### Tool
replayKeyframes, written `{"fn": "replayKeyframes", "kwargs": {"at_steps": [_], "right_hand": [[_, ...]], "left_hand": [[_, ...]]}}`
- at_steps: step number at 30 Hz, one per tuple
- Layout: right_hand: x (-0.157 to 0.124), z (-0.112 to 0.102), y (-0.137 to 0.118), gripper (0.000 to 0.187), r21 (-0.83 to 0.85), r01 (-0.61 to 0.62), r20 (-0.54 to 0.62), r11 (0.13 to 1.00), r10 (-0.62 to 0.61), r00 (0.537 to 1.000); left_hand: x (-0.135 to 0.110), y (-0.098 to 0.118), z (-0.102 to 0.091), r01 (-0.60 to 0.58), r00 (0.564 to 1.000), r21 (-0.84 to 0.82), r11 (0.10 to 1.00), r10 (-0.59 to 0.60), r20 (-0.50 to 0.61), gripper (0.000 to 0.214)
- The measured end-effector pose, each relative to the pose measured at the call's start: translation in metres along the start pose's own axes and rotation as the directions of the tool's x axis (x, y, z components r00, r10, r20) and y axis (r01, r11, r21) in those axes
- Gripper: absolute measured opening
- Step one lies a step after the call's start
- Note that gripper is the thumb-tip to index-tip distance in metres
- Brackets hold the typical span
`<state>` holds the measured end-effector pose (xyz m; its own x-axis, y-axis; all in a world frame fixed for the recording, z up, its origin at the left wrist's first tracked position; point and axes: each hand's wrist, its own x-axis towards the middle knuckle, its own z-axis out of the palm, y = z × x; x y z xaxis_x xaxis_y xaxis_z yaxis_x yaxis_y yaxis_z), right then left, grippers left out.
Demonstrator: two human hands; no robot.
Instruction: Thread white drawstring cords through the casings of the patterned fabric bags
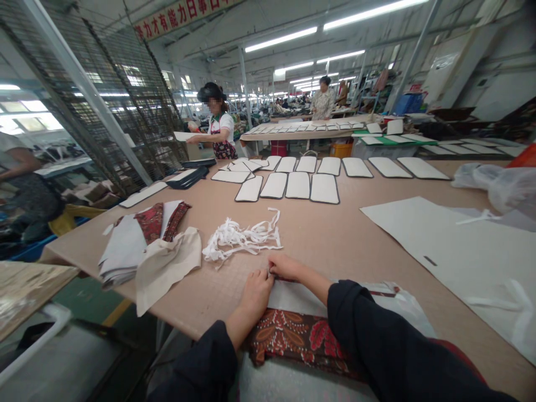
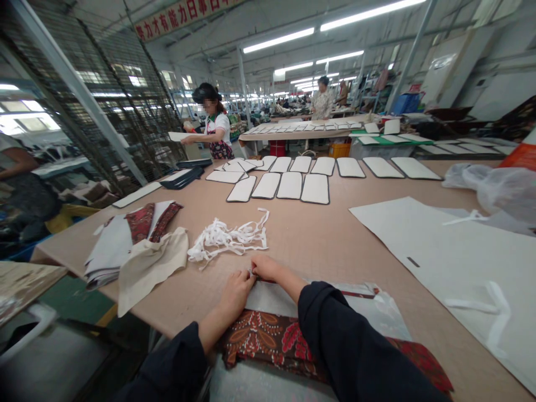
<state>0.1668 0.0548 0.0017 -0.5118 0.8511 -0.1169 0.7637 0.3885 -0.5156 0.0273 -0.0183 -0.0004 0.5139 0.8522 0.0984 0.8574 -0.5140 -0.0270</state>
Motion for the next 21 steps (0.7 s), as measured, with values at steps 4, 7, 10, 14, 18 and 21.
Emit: {"fn": "replayKeyframes", "kwargs": {"at_steps": [4, 7, 10, 14, 18, 21], "right_hand": [[0.003, 0.002, 0.001, 0.009, -0.004, -0.036, -0.004, 0.999, 0.036, 0.999], [0.003, 0.005, -0.002, 0.012, -0.018, -0.073, -0.035, 0.997, 0.072, 0.997], [-0.008, 0.01, -0.005, 0.017, -0.037, -0.081, -0.122, 0.996, 0.076, 0.99], [-0.048, 0.013, 0.004, 0.019, -0.166, 0.036, -0.192, 0.985, -0.068, 0.979], [-0.092, -0.005, 0.032, 0.016, -0.231, -0.054, -0.099, 0.972, 0.032, 0.995], [-0.111, -0.025, 0.047, 0.013, -0.174, -0.269, 0.014, 0.947, 0.276, 0.961]], "left_hand": [[0.0, 0.0, -0.002, -0.007, 1.0, 0.026, 1.0, 0.007, 0.002, 0.021], [0.001, -0.001, -0.004, -0.053, 0.998, 0.02, 0.998, 0.054, -0.038, 0.02], [0.003, -0.002, -0.003, -0.123, 0.988, -0.01, 0.992, 0.122, -0.096, 0.018], [0.008, -0.006, -0.002, -0.127, 0.989, -0.058, 0.99, 0.122, -0.078, 0.017], [0.015, -0.007, -0.012, -0.057, 0.998, -0.101, 0.993, 0.058, 0.009, 0.016], [0.022, -0.001, -0.021, -0.031, 0.997, -0.116, 0.993, 0.039, 0.066, 0.014]]}}
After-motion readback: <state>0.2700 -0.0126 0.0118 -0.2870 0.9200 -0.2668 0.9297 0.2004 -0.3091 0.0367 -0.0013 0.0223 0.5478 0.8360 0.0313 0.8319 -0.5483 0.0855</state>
